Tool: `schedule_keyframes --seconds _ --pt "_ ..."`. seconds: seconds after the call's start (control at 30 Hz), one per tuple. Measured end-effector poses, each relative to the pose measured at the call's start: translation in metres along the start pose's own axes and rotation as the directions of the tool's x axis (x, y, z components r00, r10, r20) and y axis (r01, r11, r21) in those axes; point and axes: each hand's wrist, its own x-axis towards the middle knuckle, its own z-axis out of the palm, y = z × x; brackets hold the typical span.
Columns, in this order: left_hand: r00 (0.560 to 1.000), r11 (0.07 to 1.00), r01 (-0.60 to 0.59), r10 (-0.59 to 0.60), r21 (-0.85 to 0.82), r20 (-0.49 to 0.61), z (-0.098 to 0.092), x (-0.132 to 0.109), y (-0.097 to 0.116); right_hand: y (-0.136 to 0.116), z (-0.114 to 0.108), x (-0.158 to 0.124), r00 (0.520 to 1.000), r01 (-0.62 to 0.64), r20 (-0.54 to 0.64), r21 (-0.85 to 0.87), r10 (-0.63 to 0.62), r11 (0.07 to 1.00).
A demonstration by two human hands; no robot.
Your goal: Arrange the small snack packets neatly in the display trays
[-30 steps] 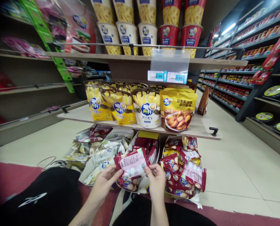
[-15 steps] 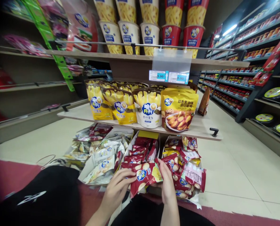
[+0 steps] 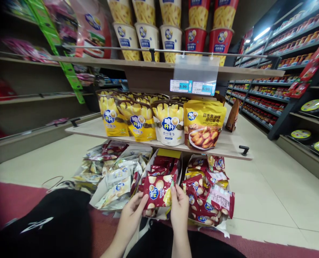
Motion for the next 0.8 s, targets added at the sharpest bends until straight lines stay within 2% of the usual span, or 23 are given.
schedule_keyframes --seconds 0.17,0.33,0.47,0.57,0.7,0.8 --pt "1.0 1.0 0.003 -0.004 -0.021 -0.011 0.0 0.002 0.004 -0.006 -0.001 -0.001 0.996 0.039 -0.077 -0.103 -0.047 0.994" --pt "0.994 0.989 -0.108 0.11 0.102 -0.019 -0.004 -0.002 0.016 -0.014 -0.003 -0.007 0.985 0.101 -0.105 -0.306 -0.14 0.947" --pt "0.986 0.975 -0.15 0.159 0.163 -0.044 -0.013 -0.008 0.018 -0.014 0.002 -0.013 0.975 0.137 -0.117 -0.352 -0.189 0.926" --pt "0.982 0.974 -0.174 0.182 0.143 -0.049 -0.021 -0.003 0.018 -0.014 0.004 -0.015 0.982 0.151 -0.054 -0.355 -0.182 0.923" --pt "0.979 0.983 -0.179 0.182 0.035 -0.088 -0.026 0.008 0.024 -0.016 -0.002 -0.013 0.983 0.167 0.133 -0.368 -0.126 0.915" --pt "0.986 0.986 -0.163 0.164 0.022 -0.037 -0.025 0.01 0.027 -0.016 -0.007 -0.009 0.978 0.173 0.173 -0.372 -0.115 0.912"
